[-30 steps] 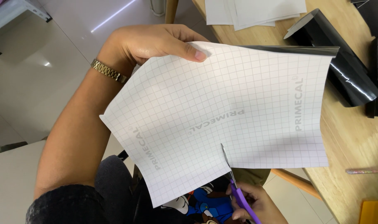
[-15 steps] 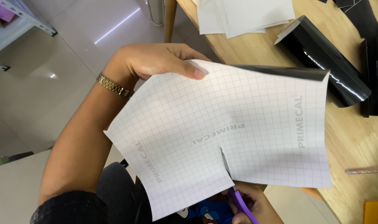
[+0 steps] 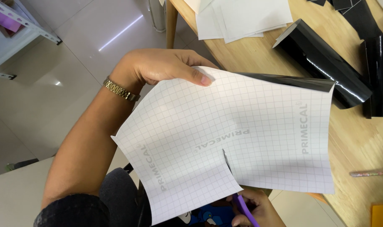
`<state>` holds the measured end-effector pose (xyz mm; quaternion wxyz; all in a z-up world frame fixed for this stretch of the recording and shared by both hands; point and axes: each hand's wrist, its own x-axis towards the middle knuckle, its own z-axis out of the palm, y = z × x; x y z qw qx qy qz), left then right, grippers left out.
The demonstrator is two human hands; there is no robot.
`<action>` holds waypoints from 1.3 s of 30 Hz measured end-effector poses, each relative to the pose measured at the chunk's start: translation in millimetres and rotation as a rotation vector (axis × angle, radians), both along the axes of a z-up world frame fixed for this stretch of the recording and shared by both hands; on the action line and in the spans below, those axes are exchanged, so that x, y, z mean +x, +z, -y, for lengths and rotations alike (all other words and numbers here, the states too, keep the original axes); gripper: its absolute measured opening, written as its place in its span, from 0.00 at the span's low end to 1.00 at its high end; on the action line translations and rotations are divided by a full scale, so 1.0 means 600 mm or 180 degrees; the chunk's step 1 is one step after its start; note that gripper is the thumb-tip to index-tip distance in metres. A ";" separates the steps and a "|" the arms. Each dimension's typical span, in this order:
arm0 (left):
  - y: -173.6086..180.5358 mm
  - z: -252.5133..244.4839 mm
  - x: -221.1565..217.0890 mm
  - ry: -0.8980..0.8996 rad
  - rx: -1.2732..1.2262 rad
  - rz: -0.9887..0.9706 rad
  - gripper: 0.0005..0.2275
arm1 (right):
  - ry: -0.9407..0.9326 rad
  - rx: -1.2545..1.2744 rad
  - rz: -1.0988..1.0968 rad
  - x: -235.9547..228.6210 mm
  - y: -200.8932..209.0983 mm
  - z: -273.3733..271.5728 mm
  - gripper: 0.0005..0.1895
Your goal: Cutting, peeling, and smoothing black vinyl sheets using scissors and a squeegee
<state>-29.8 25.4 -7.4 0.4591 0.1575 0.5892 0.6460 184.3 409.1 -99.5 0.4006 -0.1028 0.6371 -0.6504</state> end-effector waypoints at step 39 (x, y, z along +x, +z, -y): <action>0.100 -0.088 0.095 0.0585 -0.1322 -0.3183 0.29 | -0.0324 0.0025 -0.0125 0.002 -0.039 -0.043 0.31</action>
